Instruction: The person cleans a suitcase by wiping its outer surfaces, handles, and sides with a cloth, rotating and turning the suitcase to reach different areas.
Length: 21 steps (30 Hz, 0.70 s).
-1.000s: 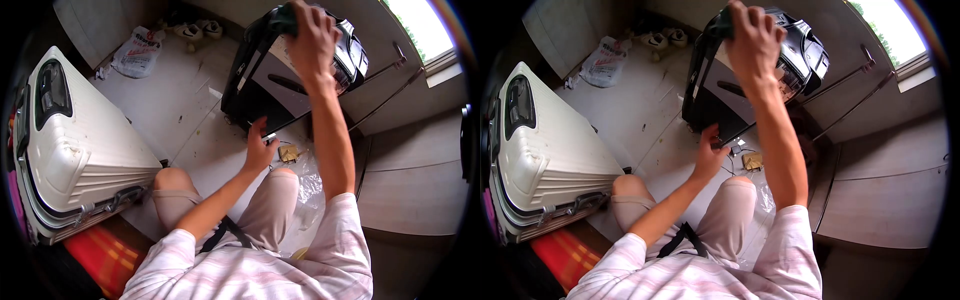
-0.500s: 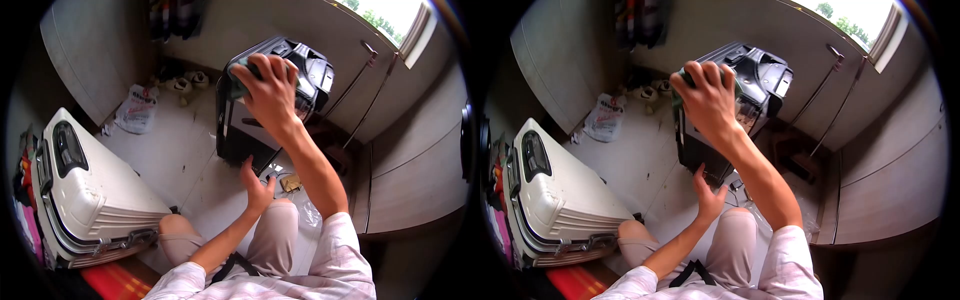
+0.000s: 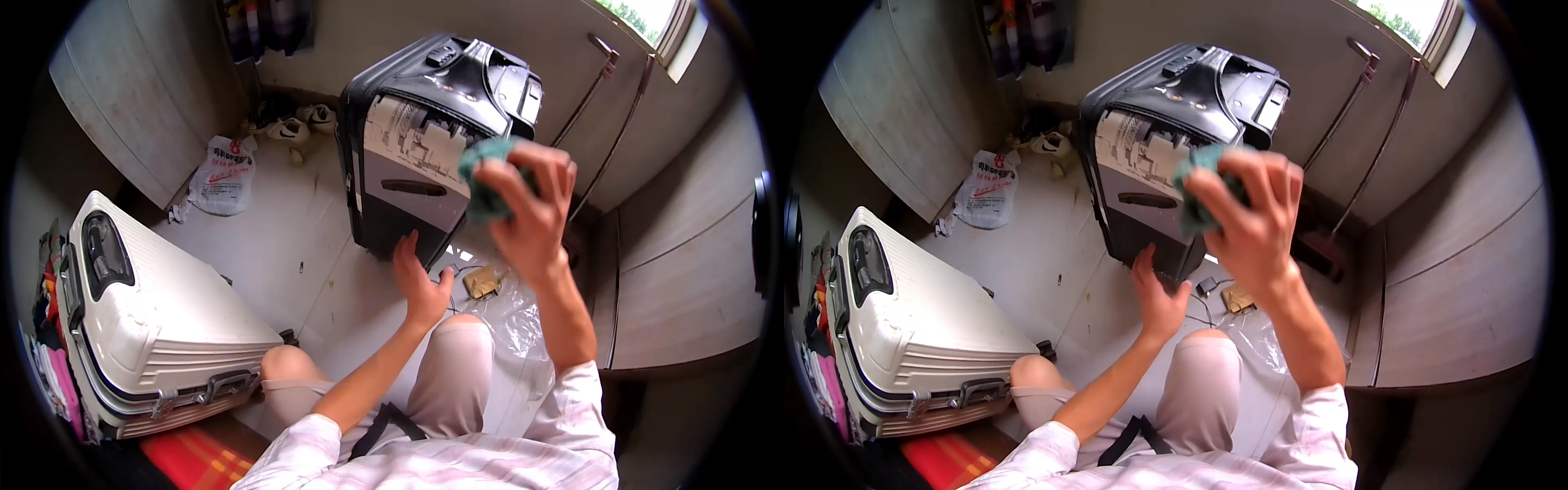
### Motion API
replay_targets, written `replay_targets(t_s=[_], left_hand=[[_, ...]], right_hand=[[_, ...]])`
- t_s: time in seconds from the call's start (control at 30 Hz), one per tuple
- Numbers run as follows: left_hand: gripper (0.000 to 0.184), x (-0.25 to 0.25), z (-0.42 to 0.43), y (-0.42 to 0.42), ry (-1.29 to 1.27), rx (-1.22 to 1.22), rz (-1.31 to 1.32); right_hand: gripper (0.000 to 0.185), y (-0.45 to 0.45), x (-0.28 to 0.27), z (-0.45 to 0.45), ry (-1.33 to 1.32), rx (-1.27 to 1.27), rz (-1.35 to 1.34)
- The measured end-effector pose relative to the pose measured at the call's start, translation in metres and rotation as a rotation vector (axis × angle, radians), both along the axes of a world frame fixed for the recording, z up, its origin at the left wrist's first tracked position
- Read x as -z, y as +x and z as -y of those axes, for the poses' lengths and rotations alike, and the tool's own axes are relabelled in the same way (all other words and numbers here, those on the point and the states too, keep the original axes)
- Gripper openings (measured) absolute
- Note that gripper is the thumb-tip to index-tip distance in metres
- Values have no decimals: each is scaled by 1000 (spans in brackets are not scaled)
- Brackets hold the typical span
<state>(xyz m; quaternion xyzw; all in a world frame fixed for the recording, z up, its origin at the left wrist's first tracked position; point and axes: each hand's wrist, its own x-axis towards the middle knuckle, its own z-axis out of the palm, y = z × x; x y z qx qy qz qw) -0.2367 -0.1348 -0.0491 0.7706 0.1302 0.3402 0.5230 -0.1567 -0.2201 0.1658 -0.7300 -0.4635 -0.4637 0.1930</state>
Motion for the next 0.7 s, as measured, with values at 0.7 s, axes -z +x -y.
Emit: replay_targets(t_s=[0.7], left_hand=[[93, 95, 15, 26, -127, 239, -3]], right_hand=[[24, -4, 103, -112, -297, 157, 78]])
